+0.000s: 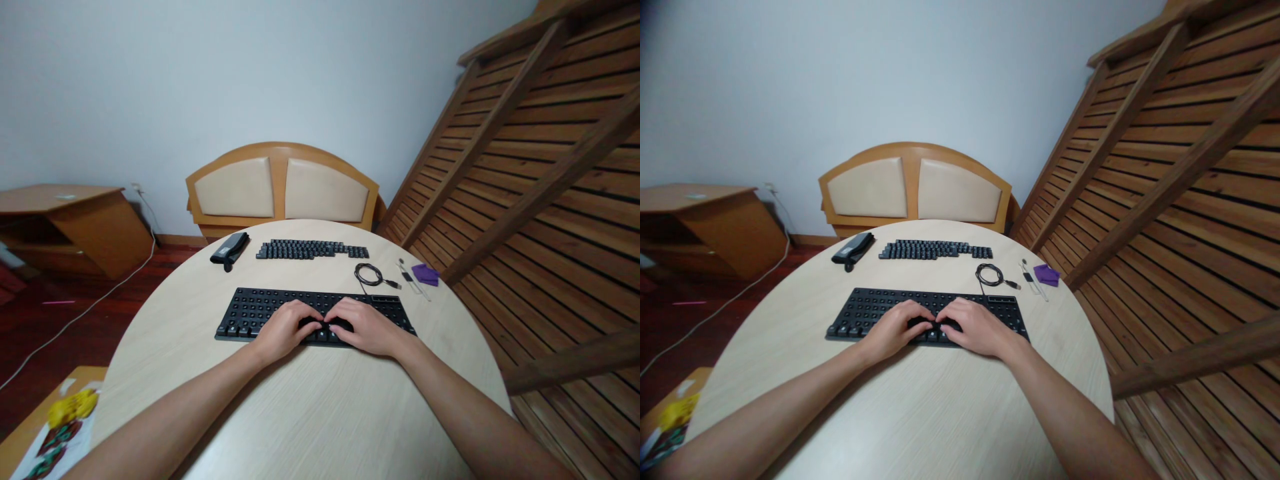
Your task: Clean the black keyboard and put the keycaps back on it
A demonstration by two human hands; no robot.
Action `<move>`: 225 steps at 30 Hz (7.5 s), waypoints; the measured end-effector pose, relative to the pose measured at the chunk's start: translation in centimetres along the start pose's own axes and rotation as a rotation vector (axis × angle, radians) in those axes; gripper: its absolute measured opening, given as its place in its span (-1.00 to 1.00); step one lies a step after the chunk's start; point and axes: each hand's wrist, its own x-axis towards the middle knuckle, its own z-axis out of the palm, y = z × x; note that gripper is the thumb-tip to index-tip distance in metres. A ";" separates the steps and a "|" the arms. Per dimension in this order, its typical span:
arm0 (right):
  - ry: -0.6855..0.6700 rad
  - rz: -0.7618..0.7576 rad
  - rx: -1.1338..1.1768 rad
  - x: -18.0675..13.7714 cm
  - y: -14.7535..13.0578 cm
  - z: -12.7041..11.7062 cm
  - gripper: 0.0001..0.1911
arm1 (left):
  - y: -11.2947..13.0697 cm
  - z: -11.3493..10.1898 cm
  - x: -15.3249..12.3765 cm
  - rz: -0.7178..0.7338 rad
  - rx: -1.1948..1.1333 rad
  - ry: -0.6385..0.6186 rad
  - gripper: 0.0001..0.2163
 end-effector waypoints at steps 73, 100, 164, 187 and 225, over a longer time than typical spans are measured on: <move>0.061 -0.145 0.033 -0.2 0.6 0.8 -0.83 | 0.7 -0.3 -0.3 -0.054 -0.071 -0.087 -0.87; 0.070 -0.055 0.088 -0.1 -0.1 1.4 -0.90 | 1.2 -0.4 -0.8 -0.082 -0.050 -0.080 -0.78; 0.025 0.137 -0.047 0.4 -2.3 1.1 -0.86 | -3.2 -4.8 5.7 0.065 0.360 -0.100 -0.86; -0.023 0.036 -0.155 0.5 -2.6 0.7 -0.83 | -8.3 -1.7 15.4 -0.023 0.752 -0.058 -0.80; 0.002 0.045 -0.090 0.3 -2.0 0.9 -0.83 | -0.5 -2.3 -0.1 0.013 -0.092 -0.075 -0.92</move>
